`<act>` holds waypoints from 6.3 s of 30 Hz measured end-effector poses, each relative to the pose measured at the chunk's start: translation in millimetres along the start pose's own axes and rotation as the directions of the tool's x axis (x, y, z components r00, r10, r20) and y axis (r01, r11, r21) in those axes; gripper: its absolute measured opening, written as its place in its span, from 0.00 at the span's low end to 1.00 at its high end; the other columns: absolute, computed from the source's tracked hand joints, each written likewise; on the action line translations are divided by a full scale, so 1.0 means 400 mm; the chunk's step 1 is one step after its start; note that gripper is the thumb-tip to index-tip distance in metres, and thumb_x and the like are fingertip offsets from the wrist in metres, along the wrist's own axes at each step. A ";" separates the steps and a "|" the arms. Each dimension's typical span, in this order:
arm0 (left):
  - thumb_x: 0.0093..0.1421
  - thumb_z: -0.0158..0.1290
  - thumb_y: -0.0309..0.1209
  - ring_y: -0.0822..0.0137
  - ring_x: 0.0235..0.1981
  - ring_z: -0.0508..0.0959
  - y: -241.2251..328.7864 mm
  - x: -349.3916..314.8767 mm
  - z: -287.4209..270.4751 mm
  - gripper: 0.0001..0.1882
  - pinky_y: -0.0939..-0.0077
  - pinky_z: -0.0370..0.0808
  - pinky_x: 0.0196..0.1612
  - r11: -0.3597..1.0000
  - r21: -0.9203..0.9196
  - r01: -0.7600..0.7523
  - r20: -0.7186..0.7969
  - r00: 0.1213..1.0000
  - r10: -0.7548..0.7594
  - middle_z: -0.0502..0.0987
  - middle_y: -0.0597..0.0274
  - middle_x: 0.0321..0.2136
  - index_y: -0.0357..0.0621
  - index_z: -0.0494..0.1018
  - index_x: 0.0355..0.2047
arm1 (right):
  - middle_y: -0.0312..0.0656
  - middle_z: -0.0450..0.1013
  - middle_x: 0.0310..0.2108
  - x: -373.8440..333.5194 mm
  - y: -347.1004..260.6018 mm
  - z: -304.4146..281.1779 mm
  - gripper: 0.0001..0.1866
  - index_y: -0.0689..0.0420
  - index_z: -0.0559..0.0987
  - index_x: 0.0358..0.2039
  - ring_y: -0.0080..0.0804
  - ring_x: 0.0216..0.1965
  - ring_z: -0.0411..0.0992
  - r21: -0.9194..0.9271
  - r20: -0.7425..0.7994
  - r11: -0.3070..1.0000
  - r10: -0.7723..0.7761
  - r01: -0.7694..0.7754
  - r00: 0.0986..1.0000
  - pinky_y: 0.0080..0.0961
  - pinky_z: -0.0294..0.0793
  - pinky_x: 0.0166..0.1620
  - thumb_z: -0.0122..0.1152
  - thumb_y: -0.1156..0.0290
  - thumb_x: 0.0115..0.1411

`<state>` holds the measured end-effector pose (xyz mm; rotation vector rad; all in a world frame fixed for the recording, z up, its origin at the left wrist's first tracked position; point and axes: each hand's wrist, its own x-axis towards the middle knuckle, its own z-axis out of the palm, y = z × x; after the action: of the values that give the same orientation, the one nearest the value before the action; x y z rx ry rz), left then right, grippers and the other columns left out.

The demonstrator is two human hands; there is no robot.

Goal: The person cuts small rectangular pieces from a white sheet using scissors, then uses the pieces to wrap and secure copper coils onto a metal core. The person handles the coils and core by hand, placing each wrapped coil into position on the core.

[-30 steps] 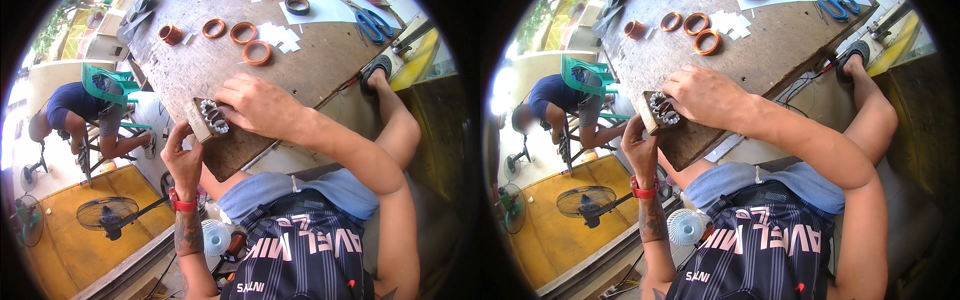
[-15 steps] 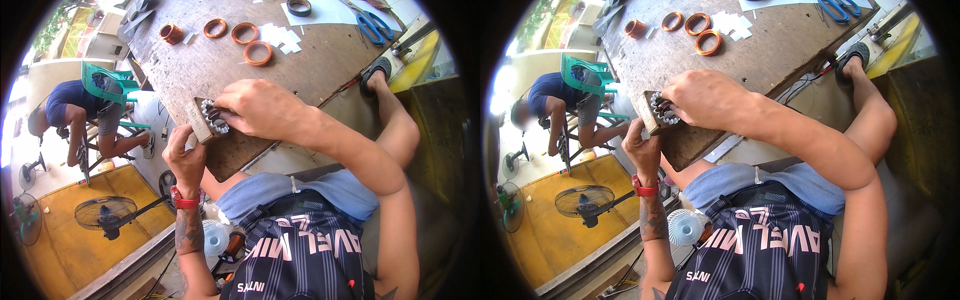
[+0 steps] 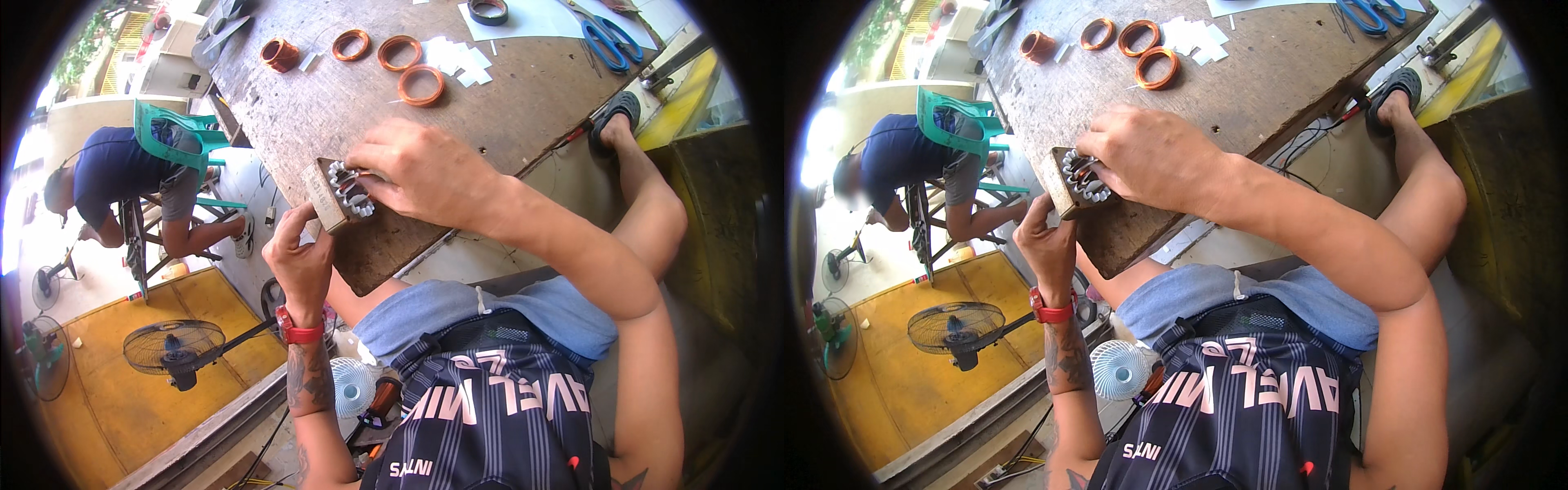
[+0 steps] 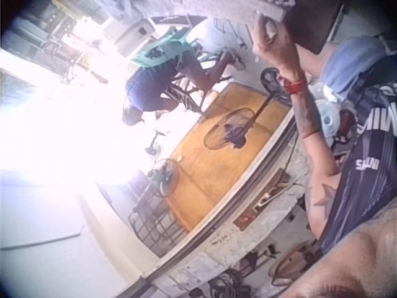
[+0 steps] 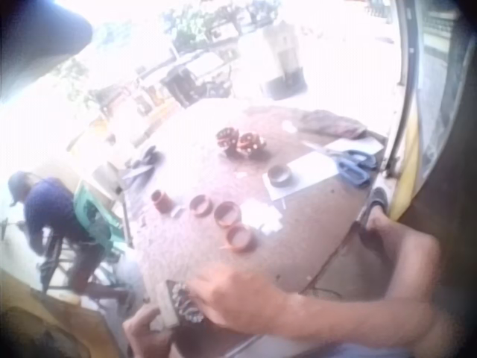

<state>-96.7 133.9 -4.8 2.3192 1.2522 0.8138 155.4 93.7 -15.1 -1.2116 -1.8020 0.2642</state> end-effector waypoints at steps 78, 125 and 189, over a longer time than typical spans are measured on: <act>0.64 0.70 0.43 0.71 0.38 0.79 0.125 0.087 0.044 0.39 0.77 0.77 0.41 0.723 -0.607 0.329 0.068 0.928 -0.366 0.78 0.56 0.40 0.31 0.62 0.62 | 0.48 0.73 0.40 -0.035 -0.080 0.108 0.34 0.61 0.73 0.45 0.45 0.46 0.73 -0.267 -0.052 0.938 0.217 -0.223 0.975 0.40 0.75 0.51 0.74 0.43 0.56; 0.72 0.59 0.25 0.73 0.43 0.83 0.279 -0.167 0.171 0.15 0.79 0.80 0.47 0.417 -0.794 0.442 0.360 0.895 -0.262 0.84 0.59 0.43 0.32 0.76 0.56 | 0.33 0.81 0.39 -0.307 -0.132 -0.107 0.11 0.62 0.83 0.49 0.15 0.39 0.76 0.754 0.168 0.354 0.711 -0.554 0.683 0.16 0.77 0.45 0.67 0.71 0.71; 0.68 0.59 0.17 0.68 0.43 0.83 0.246 -0.254 0.081 0.12 0.73 0.82 0.49 0.438 -0.821 0.367 0.249 0.920 -0.304 0.82 0.57 0.40 0.35 0.74 0.50 | 0.43 0.83 0.38 -0.272 -0.184 -0.050 0.13 0.59 0.86 0.42 0.41 0.40 0.82 0.289 -0.087 0.950 0.149 -0.119 0.985 0.34 0.84 0.43 0.75 0.81 0.56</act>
<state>-58.5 -5.9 -4.4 1.2024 0.8959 0.9136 135.5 -37.4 -20.7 -1.1217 -1.5305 0.5084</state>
